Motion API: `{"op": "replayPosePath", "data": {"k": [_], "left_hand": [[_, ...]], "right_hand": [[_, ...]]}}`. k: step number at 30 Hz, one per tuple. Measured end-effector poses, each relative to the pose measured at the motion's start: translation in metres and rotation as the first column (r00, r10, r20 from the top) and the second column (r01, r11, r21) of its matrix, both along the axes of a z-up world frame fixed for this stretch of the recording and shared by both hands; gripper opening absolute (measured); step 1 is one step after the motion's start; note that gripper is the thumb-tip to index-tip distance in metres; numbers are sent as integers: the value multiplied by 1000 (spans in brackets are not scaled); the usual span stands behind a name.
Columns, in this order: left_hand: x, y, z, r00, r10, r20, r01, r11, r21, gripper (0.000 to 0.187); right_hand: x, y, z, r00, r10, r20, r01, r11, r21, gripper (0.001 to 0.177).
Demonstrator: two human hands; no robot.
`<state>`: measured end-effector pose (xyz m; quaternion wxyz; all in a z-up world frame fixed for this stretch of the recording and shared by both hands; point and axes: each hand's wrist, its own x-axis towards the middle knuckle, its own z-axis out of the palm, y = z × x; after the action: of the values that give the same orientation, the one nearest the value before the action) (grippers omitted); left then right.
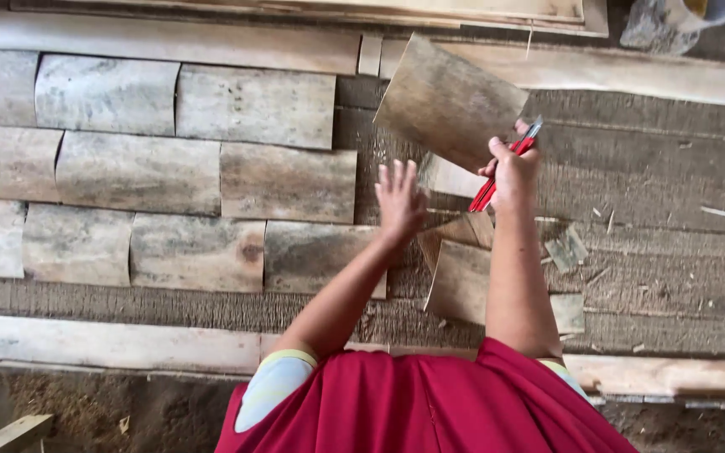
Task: The person uses a red utility knife to cut thin wooden planks into smaller rectangular pieces on a wooden workbench. The person repeatedly positions the planks, scores them with the knife, and breaks them apart, then stacks the cut pieces.
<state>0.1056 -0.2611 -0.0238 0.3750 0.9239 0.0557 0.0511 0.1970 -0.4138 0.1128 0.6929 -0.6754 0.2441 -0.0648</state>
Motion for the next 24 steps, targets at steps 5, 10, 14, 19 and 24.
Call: {"op": "replayPosePath", "data": {"k": [5, 10, 14, 19, 24], "left_hand": [[-9, -19, 15, 942, -307, -132, 279, 940, -196, 23], [15, 21, 9, 928, -74, 366, 46, 995, 84, 27], [33, 47, 27, 960, 38, 277, -98, 974, 206, 63], [39, 50, 13, 998, 46, 35, -55, 942, 332, 75], [39, 47, 13, 995, 10, 95, -45, 926, 375, 75]], "right_hand": [[40, 23, -44, 994, 112, 15, -111, 991, -71, 48], [57, 38, -72, 973, 227, -48, -231, 969, -92, 49], [64, 31, -129, 961, 253, -113, -263, 960, -90, 52], [62, 33, -147, 953, 270, -139, -278, 960, -41, 53], [57, 57, -77, 936, 332, -117, -338, 940, -45, 55]]}}
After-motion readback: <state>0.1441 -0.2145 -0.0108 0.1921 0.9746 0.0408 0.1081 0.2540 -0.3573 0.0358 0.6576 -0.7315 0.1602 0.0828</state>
